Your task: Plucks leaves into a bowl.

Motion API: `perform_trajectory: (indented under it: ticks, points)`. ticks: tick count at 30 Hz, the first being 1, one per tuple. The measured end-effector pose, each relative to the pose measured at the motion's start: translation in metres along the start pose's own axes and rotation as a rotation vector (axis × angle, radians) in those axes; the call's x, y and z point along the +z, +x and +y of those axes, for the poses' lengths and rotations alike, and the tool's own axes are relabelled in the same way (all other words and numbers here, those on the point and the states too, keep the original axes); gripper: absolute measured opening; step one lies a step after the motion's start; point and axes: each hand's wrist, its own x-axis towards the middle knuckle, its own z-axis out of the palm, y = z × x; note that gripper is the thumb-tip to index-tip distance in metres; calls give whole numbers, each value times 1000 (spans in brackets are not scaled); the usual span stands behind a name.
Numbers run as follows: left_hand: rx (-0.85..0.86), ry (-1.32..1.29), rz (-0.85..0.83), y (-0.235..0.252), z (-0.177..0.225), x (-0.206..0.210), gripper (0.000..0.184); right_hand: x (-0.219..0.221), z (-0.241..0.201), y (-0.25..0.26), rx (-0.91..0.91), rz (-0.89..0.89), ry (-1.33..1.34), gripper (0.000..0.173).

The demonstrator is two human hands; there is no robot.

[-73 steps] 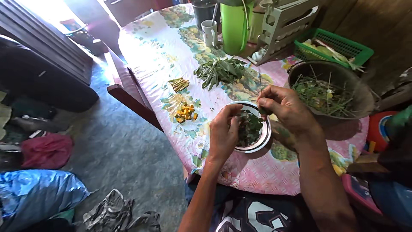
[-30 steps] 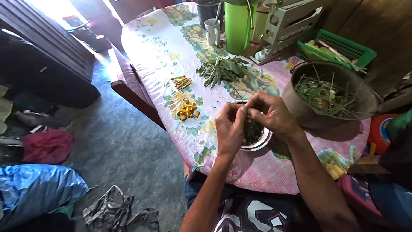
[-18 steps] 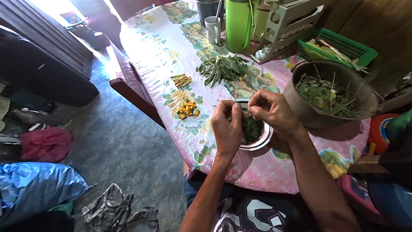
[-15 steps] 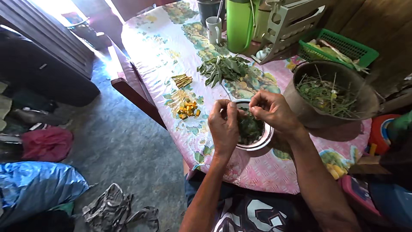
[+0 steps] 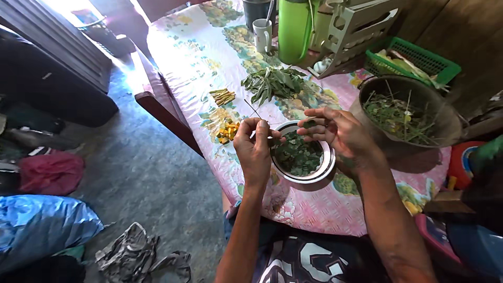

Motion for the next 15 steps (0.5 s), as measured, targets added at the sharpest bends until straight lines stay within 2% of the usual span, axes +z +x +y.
perform_trajectory:
  ticks: [3, 8, 12, 15]
  points:
    - [-21, -19, -11, 0, -1, 3, 14, 2, 0, -2, -69, -23, -106, 36]
    - [-50, -15, -38, -4, -5, 9, 15, 8, -1, -2, -221, 17, -389, 34]
    - [-76, -15, -94, -8, -6, 13, 17, 12, -1, -3, -301, 45, -375, 13]
    - [-69, -10, -125, -9, -9, 16, 17, 12, -2, -1, -286, 66, -361, 12]
